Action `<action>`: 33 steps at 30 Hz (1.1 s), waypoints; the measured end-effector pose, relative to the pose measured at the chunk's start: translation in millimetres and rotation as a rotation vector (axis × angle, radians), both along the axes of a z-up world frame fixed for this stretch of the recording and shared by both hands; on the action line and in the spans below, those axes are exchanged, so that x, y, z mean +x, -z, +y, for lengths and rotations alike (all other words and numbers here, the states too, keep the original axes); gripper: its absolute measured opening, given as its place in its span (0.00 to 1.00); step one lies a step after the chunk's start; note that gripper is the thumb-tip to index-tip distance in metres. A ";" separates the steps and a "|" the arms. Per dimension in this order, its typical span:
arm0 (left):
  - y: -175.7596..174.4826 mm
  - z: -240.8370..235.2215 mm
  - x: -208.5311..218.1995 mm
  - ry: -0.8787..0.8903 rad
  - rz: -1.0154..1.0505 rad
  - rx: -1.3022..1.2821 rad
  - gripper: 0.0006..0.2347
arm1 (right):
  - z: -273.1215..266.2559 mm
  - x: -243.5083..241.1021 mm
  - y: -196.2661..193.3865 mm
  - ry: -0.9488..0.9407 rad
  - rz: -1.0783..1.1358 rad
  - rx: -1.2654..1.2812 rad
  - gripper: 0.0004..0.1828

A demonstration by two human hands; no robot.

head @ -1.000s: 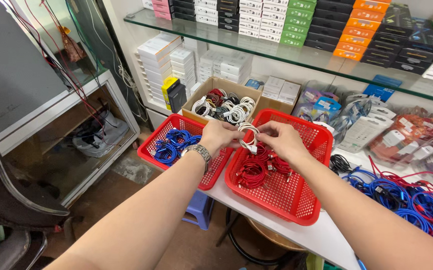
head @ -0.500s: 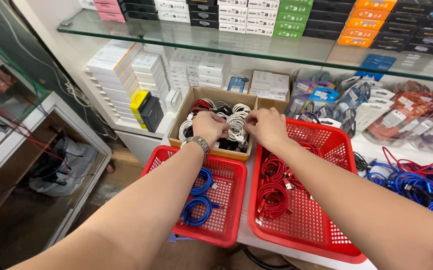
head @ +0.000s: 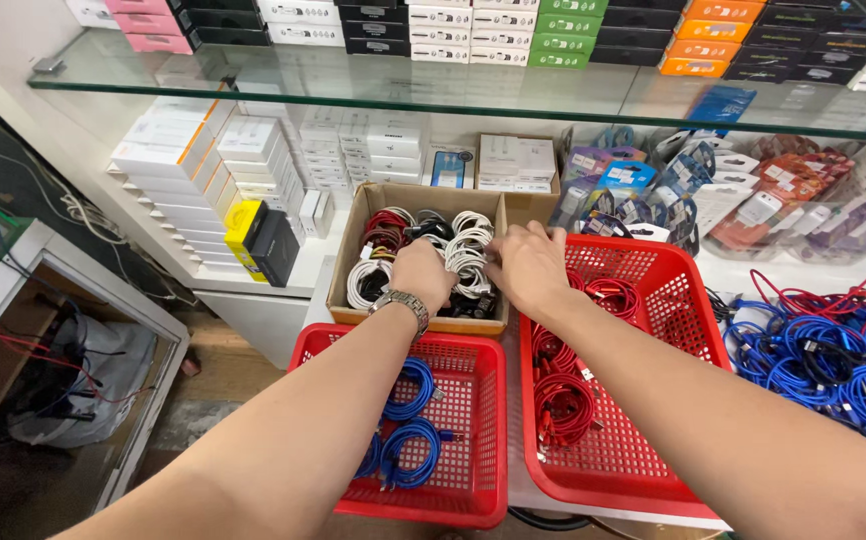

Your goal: The person untangles and coils red, blue, and white USB cables and power adapters, then places them into red baskets or a cardboard box on a table. The person handles each item individually, separating tangled sections before coiling and storing them.

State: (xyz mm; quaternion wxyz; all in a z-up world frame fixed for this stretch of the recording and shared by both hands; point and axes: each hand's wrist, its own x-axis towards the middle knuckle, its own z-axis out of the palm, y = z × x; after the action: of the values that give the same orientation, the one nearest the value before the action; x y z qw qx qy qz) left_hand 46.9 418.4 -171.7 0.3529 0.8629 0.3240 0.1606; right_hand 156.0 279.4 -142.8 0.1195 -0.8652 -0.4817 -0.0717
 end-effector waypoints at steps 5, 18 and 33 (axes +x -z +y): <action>-15.3 -20.4 8.5 -0.116 -0.188 0.004 0.09 | -13.6 4.2 -12.0 0.055 0.162 0.186 0.12; -72.5 -147.0 79.5 0.183 -0.390 -0.089 0.07 | -132.2 35.4 -40.8 0.305 0.384 0.439 0.15; -58.4 -370.6 175.4 0.321 -0.321 -0.079 0.06 | -380.4 98.9 -48.6 0.379 0.517 0.410 0.17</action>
State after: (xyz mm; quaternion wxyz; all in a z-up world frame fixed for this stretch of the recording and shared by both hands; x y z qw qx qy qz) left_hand 222.3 47.8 -113.2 0.4543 0.8524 0.1282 0.2249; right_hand 254.9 -101.0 -94.2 0.3922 -0.8866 -0.2429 0.0334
